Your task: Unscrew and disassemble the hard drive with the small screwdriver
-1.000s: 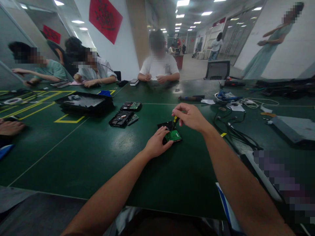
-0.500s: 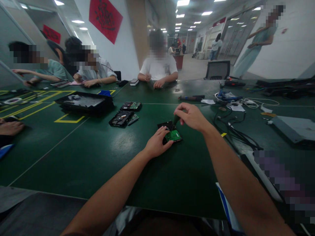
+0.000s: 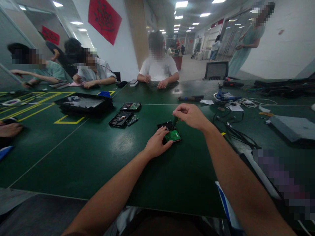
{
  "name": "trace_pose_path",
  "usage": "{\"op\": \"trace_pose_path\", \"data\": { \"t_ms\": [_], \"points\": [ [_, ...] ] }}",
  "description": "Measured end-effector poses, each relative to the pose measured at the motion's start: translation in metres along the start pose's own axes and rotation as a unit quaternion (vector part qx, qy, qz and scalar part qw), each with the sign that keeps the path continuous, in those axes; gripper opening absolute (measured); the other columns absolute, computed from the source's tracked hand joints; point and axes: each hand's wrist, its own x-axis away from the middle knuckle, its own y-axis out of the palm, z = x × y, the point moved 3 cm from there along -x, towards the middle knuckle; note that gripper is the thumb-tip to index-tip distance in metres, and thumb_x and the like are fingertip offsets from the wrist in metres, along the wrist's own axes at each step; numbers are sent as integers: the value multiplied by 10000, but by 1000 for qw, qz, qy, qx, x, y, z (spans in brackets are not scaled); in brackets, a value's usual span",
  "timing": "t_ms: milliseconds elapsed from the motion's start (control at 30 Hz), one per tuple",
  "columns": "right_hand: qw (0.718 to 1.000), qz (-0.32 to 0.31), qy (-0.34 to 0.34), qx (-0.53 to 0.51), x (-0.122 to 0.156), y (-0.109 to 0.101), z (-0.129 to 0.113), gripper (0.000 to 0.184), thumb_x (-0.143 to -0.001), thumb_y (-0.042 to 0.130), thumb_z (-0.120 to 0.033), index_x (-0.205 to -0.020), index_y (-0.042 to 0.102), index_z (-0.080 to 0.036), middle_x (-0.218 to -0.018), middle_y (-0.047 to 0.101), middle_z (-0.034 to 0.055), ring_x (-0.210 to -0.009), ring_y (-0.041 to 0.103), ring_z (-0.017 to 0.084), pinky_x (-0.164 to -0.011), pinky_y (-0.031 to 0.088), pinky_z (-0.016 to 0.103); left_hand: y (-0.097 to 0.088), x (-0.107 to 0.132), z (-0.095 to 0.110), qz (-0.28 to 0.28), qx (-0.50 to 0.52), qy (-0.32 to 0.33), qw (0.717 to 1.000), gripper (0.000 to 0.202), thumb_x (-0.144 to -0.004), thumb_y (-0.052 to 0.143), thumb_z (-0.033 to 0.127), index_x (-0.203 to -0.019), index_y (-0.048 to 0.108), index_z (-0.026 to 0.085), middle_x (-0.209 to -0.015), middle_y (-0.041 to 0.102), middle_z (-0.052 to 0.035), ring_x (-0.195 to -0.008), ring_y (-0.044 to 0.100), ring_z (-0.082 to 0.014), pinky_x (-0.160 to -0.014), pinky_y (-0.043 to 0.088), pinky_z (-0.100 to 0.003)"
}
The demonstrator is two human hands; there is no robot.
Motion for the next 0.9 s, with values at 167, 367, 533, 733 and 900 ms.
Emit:
{"op": "trace_pose_path", "data": {
  "t_ms": [167, 367, 533, 733, 900],
  "points": [
    [1000, -19, 2, -13, -1, -1, 0, 294, -872, 698, -491, -876, 699, -197, -791, 690, 38, -667, 592, 156, -616, 464, 300, 0, 0, 0, 1, -6, 0, 1000, 645, -939, 566, 576, -1463, 539, 201, -1654, 385, -90, -1559, 298, -264, -1277, 292, -431],
    [999, -40, 11, -16, -2, 0, -6, 242, -893, 674, -440, -888, 695, -199, -801, 688, 33, -614, 584, 137, -571, 440, 297, 1, -1, -1, 0, -2, 1, 1000, 643, -936, 568, 583, -1464, 537, 217, -1657, 381, -80, -1556, 304, -270, -1272, 302, -455],
    [999, -44, 2, -15, -4, 2, -9, 223, -890, 674, -418, -868, 710, -198, -809, 694, 41, -621, 584, 138, -576, 449, 299, 1, -1, -1, 4, -1, 5, 1000, 641, -933, 576, 570, -1460, 538, 207, -1650, 392, -92, -1556, 304, -273, -1273, 298, -455],
    [998, -54, 0, -15, -5, 0, -13, 205, -873, 696, -400, -865, 723, -197, -814, 705, 42, -638, 595, 143, -574, 451, 290, 0, 0, 1, 5, 2, 9, 1000, 634, -934, 579, 560, -1450, 549, 193, -1648, 394, -100, -1554, 310, -274, -1276, 290, -446],
    [997, -73, 5, 15, -7, -3, -16, 199, -876, 684, -388, -873, 728, -193, -847, 715, 44, -626, 595, 134, -603, 454, 298, 0, -1, 1, 5, 1, 7, 1000, 628, -932, 582, 556, -1444, 554, 193, -1646, 396, -103, -1551, 318, -276, -1268, 307, -453]
  ]
}}
